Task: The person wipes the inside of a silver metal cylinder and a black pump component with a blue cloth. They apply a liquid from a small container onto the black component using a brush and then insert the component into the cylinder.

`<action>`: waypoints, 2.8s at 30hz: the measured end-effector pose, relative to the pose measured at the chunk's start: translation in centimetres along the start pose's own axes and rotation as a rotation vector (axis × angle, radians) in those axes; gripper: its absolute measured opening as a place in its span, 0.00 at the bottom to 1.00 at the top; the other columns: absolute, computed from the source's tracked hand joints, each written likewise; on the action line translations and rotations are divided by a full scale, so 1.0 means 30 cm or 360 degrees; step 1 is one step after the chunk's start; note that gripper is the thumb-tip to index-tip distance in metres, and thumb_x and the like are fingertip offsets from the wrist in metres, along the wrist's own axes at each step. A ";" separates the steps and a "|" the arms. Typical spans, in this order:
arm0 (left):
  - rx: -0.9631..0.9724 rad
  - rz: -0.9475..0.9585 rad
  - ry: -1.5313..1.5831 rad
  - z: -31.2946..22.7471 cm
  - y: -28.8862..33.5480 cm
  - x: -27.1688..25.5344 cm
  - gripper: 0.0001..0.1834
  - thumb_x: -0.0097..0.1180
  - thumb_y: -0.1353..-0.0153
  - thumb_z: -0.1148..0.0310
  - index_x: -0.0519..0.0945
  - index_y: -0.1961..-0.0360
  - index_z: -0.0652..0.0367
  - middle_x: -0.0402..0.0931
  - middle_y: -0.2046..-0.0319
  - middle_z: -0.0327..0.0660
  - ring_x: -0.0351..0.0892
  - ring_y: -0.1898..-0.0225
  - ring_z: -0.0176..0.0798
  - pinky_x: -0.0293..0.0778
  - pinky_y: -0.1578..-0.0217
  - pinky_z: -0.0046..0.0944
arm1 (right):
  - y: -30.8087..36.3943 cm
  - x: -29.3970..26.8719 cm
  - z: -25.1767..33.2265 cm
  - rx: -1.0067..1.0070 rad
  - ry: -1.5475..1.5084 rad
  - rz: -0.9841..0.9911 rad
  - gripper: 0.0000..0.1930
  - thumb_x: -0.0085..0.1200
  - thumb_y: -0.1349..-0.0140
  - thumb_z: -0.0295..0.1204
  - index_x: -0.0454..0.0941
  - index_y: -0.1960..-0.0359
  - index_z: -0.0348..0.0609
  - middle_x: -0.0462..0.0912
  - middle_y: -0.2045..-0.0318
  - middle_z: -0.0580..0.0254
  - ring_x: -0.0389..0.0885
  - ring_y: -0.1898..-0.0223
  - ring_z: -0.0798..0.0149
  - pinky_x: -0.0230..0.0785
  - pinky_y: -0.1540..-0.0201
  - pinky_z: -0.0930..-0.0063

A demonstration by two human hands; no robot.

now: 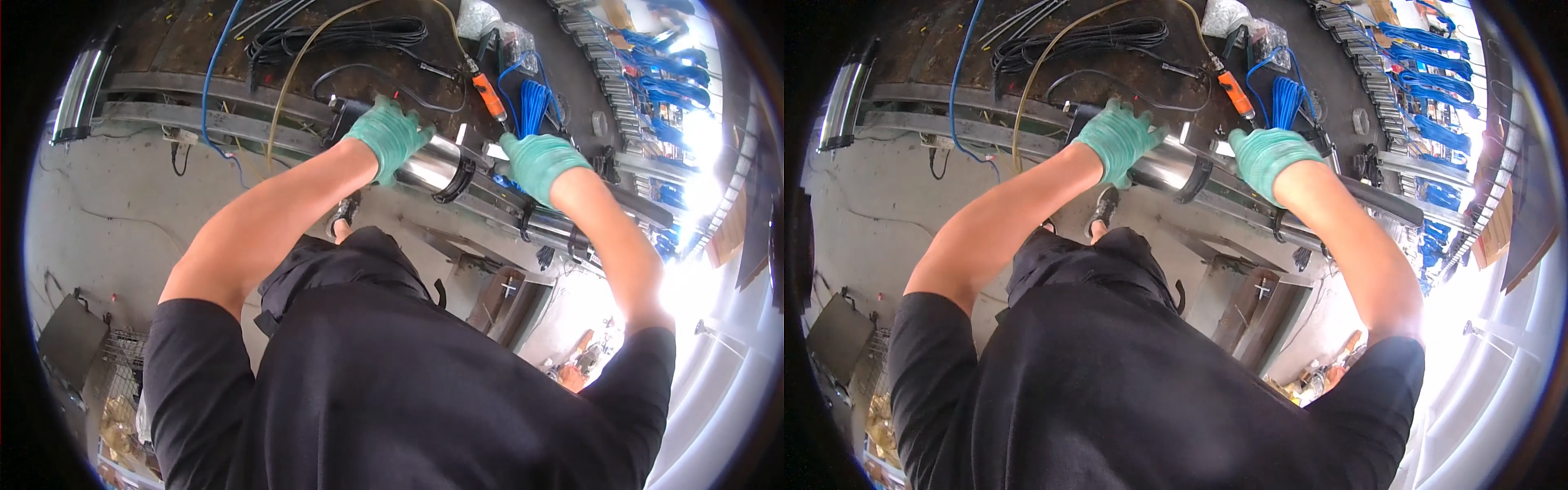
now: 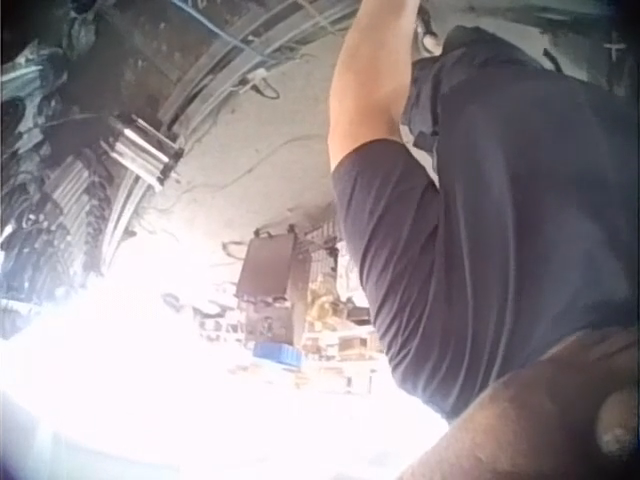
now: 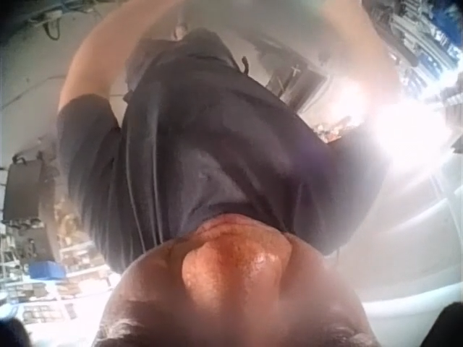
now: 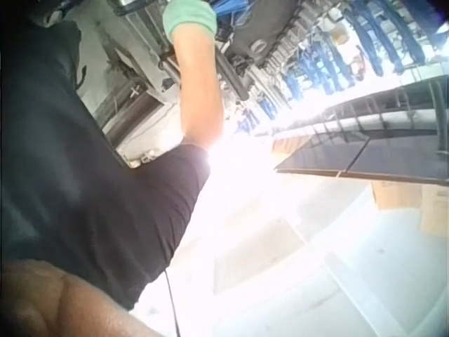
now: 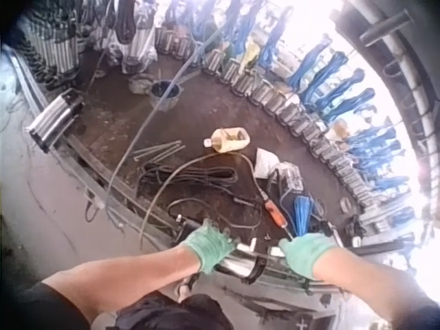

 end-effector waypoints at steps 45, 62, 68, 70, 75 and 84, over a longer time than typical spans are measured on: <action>-0.0134 -0.0021 0.0211 -0.294 -0.315 -0.048 0.67 0.87 0.74 0.49 0.68 0.31 0.68 0.77 0.38 0.58 0.79 0.38 0.59 0.76 0.36 0.50 | -0.136 1.067 0.142 0.0372 -0.4492 -0.0636 0.09 0.53 0.23 0.34 0.72 0.52 0.41 0.73 0.81 0.67 0.69 0.88 0.72 0.64 0.87 0.72; -0.0144 0.0029 0.0096 -0.299 -0.301 -0.048 0.68 0.85 0.69 0.41 0.67 0.28 0.62 0.74 0.34 0.52 0.73 0.33 0.54 0.63 0.29 0.52 | -0.117 1.049 0.136 0.0305 -0.4267 -0.0563 0.13 0.54 0.28 0.31 0.72 0.48 0.38 0.79 0.73 0.64 0.78 0.80 0.66 0.73 0.78 0.70; -0.0111 -0.0046 -0.0056 -0.275 -0.299 -0.036 0.65 0.84 0.68 0.40 0.68 0.30 0.61 0.75 0.36 0.50 0.73 0.33 0.53 0.59 0.27 0.54 | -0.086 1.126 0.097 0.0487 -0.4493 -0.0511 0.18 0.53 0.25 0.31 0.67 0.39 0.37 0.78 0.75 0.64 0.76 0.82 0.70 0.70 0.82 0.71; -0.0097 -0.0013 -0.0044 -0.296 -0.316 -0.039 0.66 0.83 0.69 0.39 0.68 0.29 0.61 0.75 0.35 0.50 0.74 0.34 0.54 0.59 0.27 0.54 | -0.187 1.082 0.216 0.0227 -0.4491 -0.0471 0.16 0.53 0.25 0.32 0.71 0.43 0.37 0.79 0.74 0.63 0.78 0.78 0.69 0.73 0.74 0.68; -0.0150 0.0001 0.0024 -0.278 -0.301 -0.044 0.66 0.84 0.69 0.40 0.68 0.29 0.61 0.76 0.36 0.51 0.75 0.34 0.53 0.61 0.29 0.55 | -0.129 1.030 0.121 0.0127 -0.4240 -0.0452 0.12 0.53 0.29 0.32 0.76 0.52 0.36 0.78 0.76 0.62 0.76 0.82 0.67 0.69 0.81 0.67; -0.0268 0.0051 0.0226 -0.227 -0.298 -0.021 0.67 0.84 0.70 0.40 0.68 0.29 0.61 0.77 0.36 0.51 0.77 0.36 0.54 0.64 0.31 0.57 | -0.189 1.027 0.204 0.0154 -0.4017 -0.0337 0.22 0.56 0.28 0.36 0.70 0.38 0.38 0.84 0.63 0.55 0.83 0.69 0.59 0.77 0.65 0.64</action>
Point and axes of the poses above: each hand's wrist, its own y-axis away from the middle knuckle, its own x-axis out of the palm, z = x × y, the point moved 6 cm from there along -y, towards the middle knuckle
